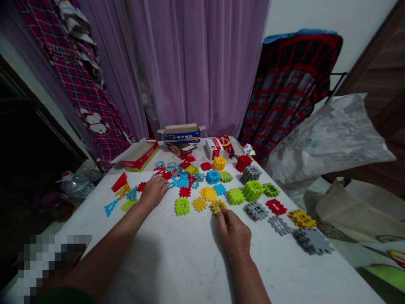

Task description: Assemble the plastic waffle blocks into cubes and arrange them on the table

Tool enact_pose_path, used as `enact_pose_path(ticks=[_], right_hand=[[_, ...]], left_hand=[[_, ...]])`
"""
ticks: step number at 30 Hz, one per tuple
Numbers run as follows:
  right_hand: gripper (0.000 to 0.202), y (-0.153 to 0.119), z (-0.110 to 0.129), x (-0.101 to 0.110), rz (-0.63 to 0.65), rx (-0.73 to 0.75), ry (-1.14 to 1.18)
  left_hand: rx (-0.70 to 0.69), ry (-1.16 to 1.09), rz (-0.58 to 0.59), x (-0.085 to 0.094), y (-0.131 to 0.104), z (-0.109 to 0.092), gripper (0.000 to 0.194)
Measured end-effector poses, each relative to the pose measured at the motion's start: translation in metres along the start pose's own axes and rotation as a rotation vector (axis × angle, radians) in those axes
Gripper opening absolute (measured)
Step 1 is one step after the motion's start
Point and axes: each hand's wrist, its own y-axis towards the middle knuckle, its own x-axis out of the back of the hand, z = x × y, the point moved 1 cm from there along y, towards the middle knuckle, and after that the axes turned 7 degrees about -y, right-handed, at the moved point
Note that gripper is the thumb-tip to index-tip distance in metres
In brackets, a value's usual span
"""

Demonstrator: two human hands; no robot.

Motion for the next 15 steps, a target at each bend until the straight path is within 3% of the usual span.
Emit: enact_pose_path(ticks=[4, 7, 10, 15], right_hand=[[0.045, 0.0, 0.003, 0.002, 0.001, -0.006, 0.026], [0.047, 0.0, 0.005, 0.003, 0.007, -0.01, 0.037], [0.048, 0.001, 0.004, 0.003, 0.013, -0.015, 0.042], [0.045, 0.001, 0.002, 0.002, 0.024, -0.037, 0.043]], left_hand=[[0.089, -0.134, 0.023, 0.009, -0.005, 0.004, 0.032], [0.108, -0.201, 0.131, 0.006, -0.007, 0.005, 0.031], [0.097, -0.176, 0.215, 0.0, -0.006, 0.003, 0.03], [0.096, -0.053, 0.243, -0.005, 0.001, -0.001, 0.032]])
